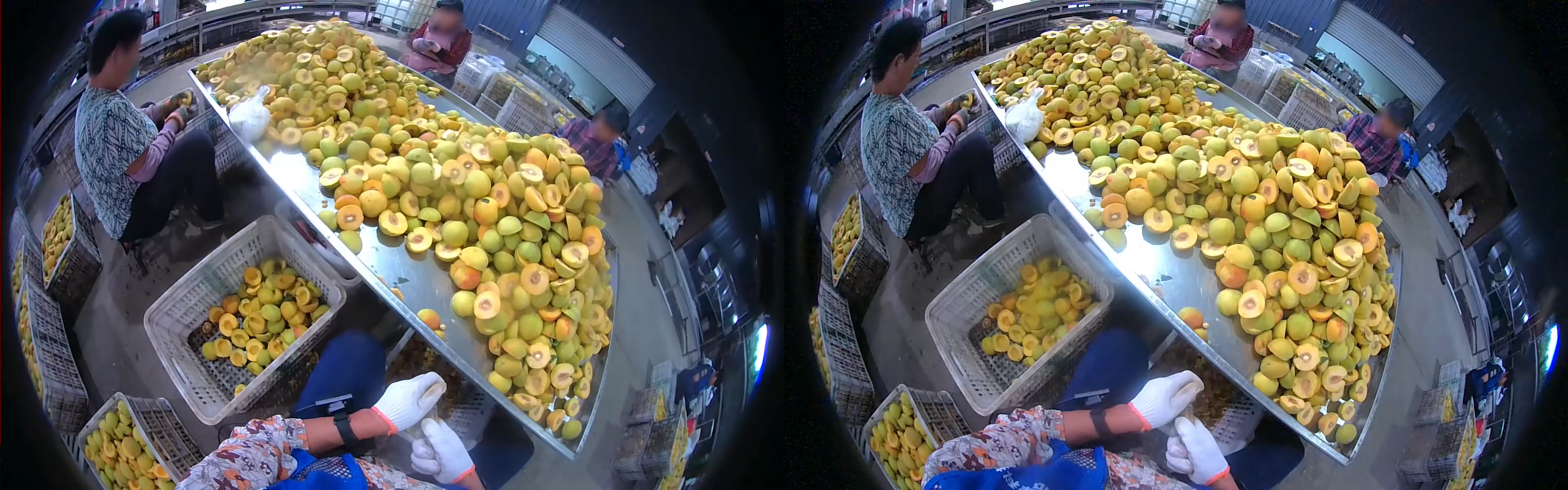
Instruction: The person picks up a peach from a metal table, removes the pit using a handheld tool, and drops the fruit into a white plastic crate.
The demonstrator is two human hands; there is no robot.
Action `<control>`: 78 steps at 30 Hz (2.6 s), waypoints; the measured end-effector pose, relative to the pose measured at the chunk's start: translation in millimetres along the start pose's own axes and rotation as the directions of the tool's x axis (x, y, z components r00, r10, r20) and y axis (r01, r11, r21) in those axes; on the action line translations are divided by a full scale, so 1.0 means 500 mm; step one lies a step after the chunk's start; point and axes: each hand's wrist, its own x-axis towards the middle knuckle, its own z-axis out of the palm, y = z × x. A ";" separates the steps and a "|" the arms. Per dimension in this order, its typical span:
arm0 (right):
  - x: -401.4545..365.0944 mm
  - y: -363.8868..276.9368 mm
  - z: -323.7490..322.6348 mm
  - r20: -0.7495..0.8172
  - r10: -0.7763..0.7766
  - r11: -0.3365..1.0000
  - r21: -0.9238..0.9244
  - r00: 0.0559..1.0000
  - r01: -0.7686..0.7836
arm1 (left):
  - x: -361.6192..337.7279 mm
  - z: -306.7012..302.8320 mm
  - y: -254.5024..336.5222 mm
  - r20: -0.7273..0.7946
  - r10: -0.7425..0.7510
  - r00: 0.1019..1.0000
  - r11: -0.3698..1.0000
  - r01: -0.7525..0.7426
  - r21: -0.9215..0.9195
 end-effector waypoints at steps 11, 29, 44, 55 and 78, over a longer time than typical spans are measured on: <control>-0.002 0.017 -0.067 0.230 0.056 0.950 0.288 0.972 -0.123 | 0.010 0.025 -0.012 0.144 -0.124 0.982 0.951 0.159 -0.264; -0.008 0.015 -0.072 0.249 0.084 0.964 0.225 0.965 -0.142 | 0.011 0.016 0.008 0.161 -0.061 0.985 0.977 0.092 -0.191; -0.001 0.006 -0.079 0.454 0.060 0.941 0.272 0.889 -0.202 | 0.025 -0.003 -0.014 0.291 0.022 0.956 0.880 0.120 -0.459; -0.001 0.005 -0.064 0.451 0.034 0.956 0.245 0.892 -0.160 | 0.022 -0.018 -0.018 0.351 0.106 0.930 0.817 0.120 -0.564; 0.018 0.008 -0.069 0.614 -0.144 0.919 0.374 0.776 -0.125 | 0.037 -0.024 0.048 0.222 0.285 0.932 0.641 -0.012 -0.768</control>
